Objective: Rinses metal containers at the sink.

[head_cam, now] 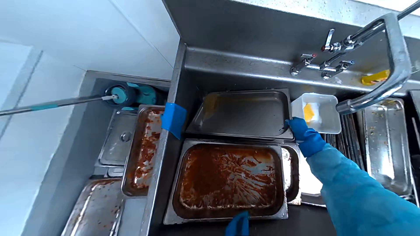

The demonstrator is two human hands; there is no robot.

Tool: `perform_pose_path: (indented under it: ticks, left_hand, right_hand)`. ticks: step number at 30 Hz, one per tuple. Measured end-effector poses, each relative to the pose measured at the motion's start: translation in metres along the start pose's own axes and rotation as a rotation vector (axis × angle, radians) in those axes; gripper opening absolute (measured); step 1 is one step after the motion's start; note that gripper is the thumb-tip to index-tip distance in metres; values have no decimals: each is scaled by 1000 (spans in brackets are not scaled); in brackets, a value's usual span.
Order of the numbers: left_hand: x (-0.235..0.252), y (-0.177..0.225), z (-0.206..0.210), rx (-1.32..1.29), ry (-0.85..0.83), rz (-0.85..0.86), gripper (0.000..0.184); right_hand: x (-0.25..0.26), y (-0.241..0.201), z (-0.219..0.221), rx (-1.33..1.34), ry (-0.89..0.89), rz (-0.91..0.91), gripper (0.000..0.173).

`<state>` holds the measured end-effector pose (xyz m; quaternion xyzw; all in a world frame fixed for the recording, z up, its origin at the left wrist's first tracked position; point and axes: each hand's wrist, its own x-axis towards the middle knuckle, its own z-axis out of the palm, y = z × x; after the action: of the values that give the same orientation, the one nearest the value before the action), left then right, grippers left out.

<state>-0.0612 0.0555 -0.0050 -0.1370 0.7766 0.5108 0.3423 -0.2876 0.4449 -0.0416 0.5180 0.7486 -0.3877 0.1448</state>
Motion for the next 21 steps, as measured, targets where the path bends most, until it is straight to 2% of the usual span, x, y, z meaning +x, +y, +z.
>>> perform_pose_path:
  ticks: [2,5,9,12,15,18,21]
  left_hand:
    - [21,35,17,-254,-22,-66,34]
    - [61,98,37,-769,-117,-146,50]
    - [74,176,42,-1219,-243,-192,66]
    - [66,200,50,-1300,-305,-349,59]
    - [64,211,76,-1268,-313,-484,46]
    - [52,208,105,-1340,-334,-460,36]
    - [43,200,129,-1421,-466,-409,42]
  right_hand:
    - [-38,-20,-14,167,22,11,17]
    - [-96,-42,-27,254,40,26,16]
    - [-175,-52,-55,163,170,16,17]
    - [-238,-57,-84,23,359,-91,16]
    - [-284,-50,-95,-107,562,-304,35]
    - [-307,-33,-101,-184,660,-412,32]
    - [-316,-20,-107,-248,757,-498,29]
